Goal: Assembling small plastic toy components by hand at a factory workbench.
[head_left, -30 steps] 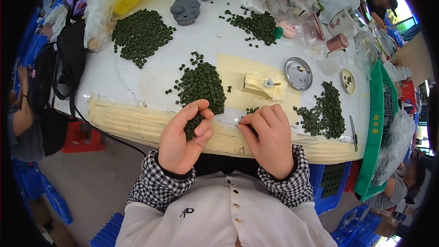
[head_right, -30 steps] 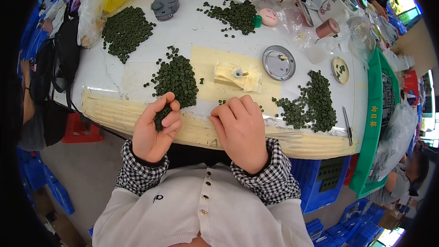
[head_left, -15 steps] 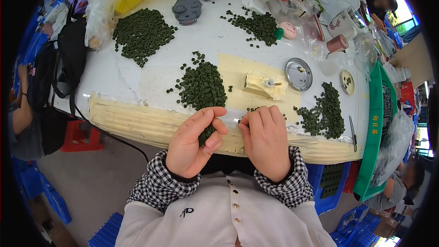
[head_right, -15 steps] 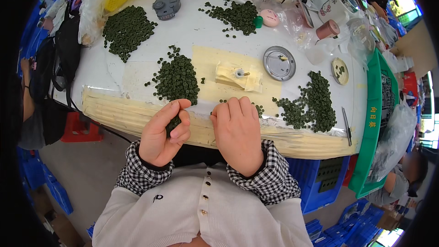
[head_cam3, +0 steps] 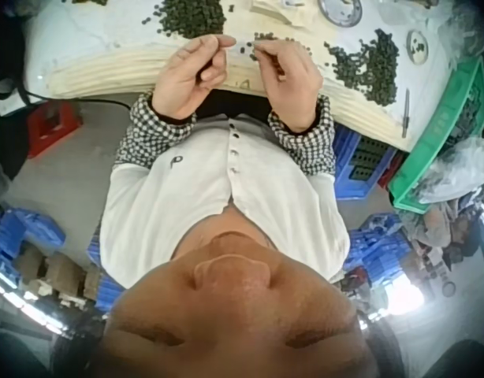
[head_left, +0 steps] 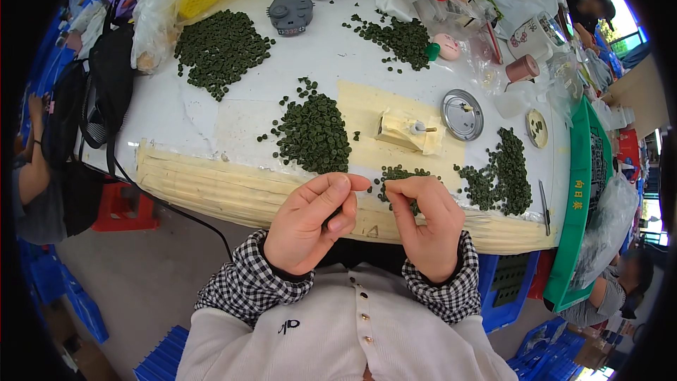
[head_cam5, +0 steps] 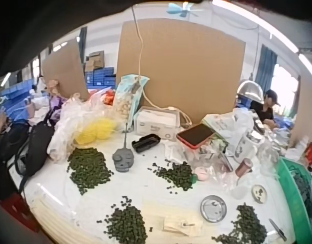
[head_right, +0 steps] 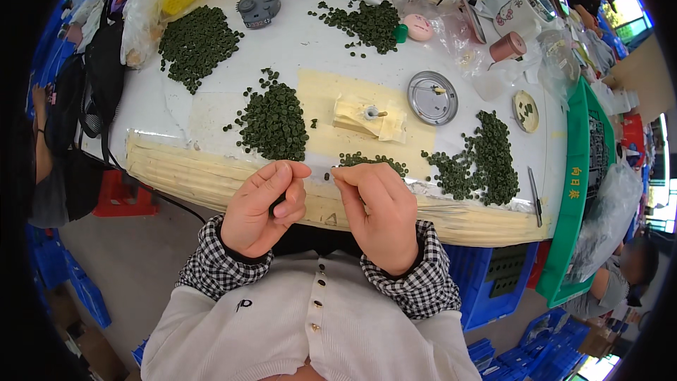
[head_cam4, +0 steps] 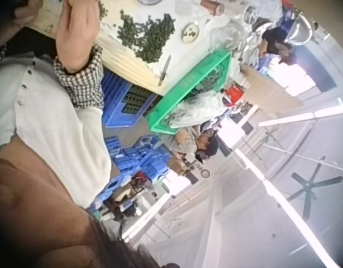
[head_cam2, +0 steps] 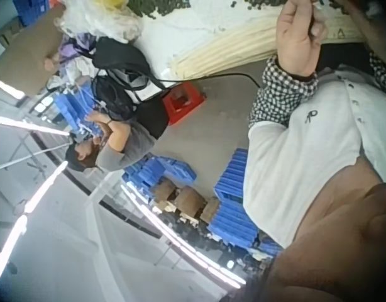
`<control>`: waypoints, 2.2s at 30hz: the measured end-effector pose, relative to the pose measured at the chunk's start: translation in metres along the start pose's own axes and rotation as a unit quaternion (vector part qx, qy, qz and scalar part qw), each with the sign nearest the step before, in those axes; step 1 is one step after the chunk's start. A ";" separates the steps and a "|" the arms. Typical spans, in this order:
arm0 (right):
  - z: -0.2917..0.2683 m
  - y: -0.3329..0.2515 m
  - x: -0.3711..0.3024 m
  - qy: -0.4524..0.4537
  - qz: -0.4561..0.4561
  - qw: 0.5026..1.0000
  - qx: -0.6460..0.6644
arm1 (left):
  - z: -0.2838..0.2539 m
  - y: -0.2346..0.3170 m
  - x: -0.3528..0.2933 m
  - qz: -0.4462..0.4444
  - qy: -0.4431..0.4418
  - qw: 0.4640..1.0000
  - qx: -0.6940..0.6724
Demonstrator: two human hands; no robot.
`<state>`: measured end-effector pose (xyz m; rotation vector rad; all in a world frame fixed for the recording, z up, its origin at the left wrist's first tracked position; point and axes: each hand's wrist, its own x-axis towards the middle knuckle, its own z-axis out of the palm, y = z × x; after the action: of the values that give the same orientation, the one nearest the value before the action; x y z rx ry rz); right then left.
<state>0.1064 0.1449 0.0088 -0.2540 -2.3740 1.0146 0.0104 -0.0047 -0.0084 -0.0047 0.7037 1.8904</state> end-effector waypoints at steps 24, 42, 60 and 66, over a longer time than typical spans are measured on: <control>-0.003 -0.005 -0.003 -0.003 0.088 0.974 0.207 | -0.001 -0.002 0.002 -0.024 -0.021 0.999 -0.013; -0.004 -0.006 0.001 -0.003 0.067 0.983 0.173 | -0.001 -0.009 0.003 -0.002 -0.005 1.000 -0.007; 0.006 -0.007 -0.005 0.022 -0.028 0.996 0.087 | -0.002 -0.015 0.006 0.009 0.005 1.000 -0.027; -0.006 0.005 -0.003 -0.056 0.035 0.965 0.256 | 0.000 -0.014 0.003 -0.021 -0.027 0.999 0.041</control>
<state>0.1121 0.1511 0.0075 -0.0861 -2.1148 1.6662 0.0208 0.0012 -0.0157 0.0820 0.7383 1.8133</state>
